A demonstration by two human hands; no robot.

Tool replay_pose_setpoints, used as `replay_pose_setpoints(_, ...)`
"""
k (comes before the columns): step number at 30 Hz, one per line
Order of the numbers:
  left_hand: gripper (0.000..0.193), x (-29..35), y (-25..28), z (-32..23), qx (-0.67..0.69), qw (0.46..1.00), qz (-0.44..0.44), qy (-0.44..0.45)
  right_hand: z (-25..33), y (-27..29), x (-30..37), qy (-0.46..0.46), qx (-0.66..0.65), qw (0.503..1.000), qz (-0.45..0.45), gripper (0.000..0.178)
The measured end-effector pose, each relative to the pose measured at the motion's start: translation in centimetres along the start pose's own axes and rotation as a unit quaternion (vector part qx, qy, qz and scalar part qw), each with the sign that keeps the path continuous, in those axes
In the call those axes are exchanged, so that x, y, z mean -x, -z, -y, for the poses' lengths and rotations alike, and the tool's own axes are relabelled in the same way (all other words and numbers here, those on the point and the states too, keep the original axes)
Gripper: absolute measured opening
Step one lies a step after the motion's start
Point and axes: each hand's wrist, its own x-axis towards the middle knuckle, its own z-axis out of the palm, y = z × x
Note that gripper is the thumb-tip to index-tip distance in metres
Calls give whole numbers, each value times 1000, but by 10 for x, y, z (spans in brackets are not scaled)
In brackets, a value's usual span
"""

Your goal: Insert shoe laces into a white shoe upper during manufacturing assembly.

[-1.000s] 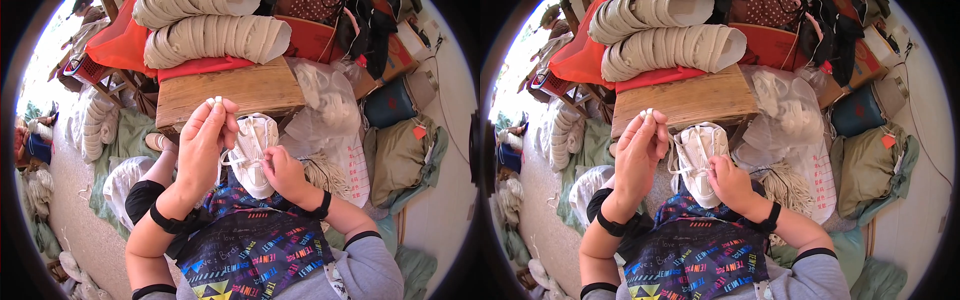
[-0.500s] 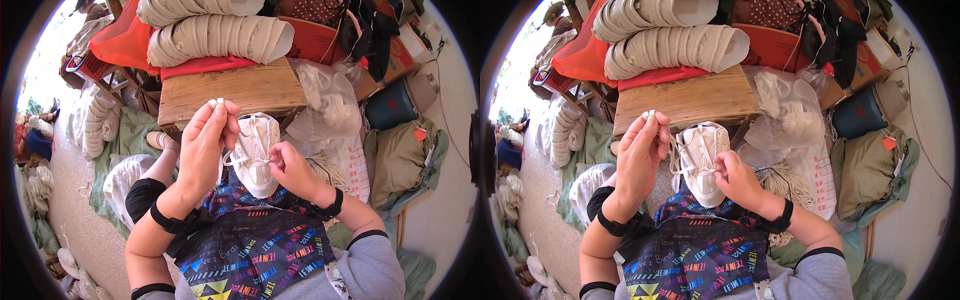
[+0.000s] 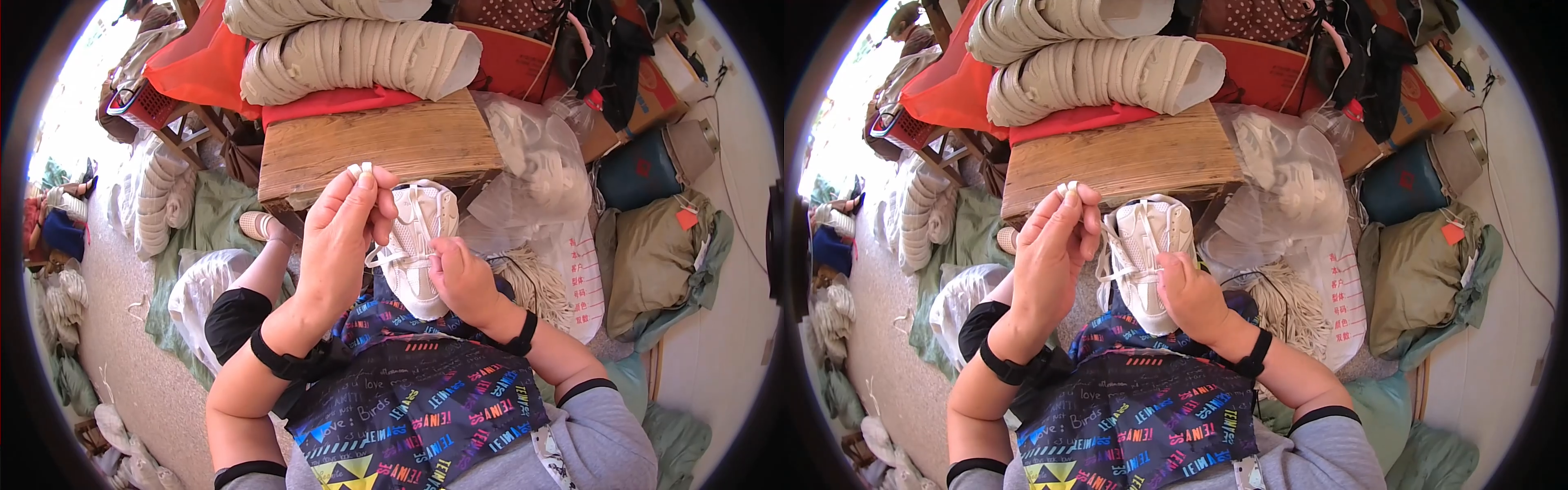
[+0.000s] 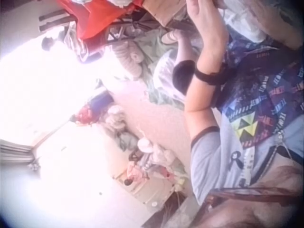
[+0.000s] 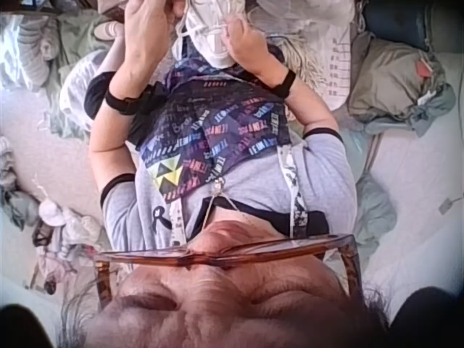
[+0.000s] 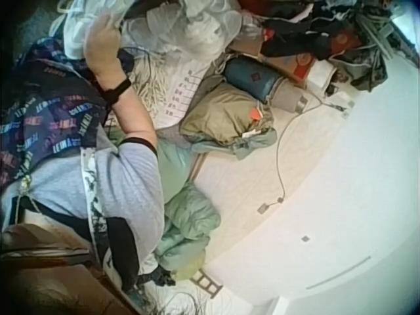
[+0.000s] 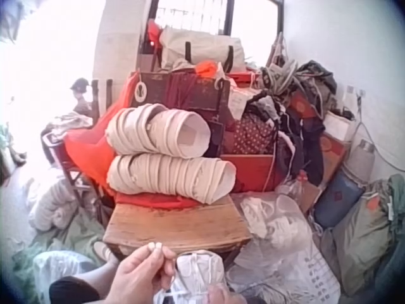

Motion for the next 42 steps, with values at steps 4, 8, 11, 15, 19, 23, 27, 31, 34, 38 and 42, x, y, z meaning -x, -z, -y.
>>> replay_pose_setpoints(4,20,0,0,1,3,1000,0,1,-10,3,0,34,-80,996,-11,29)
replay_pose_setpoints(8,20,-1,-2,4,0,1000,7,1,-7,14,-3,-79,-237,962,113,22)
replay_pose_setpoints(11,23,-1,-5,1,-8,1000,2,-1,-15,19,-3,-140,-334,917,169,20)
replay_pose_setpoints(15,23,-5,-1,-8,-11,1000,-11,-17,-26,11,6,-242,-404,882,24,24)
replay_pose_setpoints(19,23,-13,5,-16,2,999,-32,-29,-15,18,18,-234,-352,902,86,27)
replay_pose_setpoints(23,22,-14,0,-12,14,999,-23,-27,1,15,8,-182,-214,956,88,30)
replay_pose_setpoints(27,20,-9,-5,-9,5,1000,-16,-2,-2,7,5,-116,-152,981,26,26)
replay_pose_setpoints(31,20,-8,-1,-9,14,1000,-21,-6,-4,9,1,-47,-114,992,-6,21)
replay_pose_setpoints(34,20,-7,0,-11,19,1000,-16,-11,-4,9,3,-91,-188,978,-15,17)
replay_pose_setpoints(38,20,-6,-2,-12,12,1000,-24,-6,-8,14,1,-108,-273,955,41,13)
replay_pose_setpoints(42,20,-6,-2,-13,7,1000,-23,-8,-10,8,8,-276,-510,808,105,17)
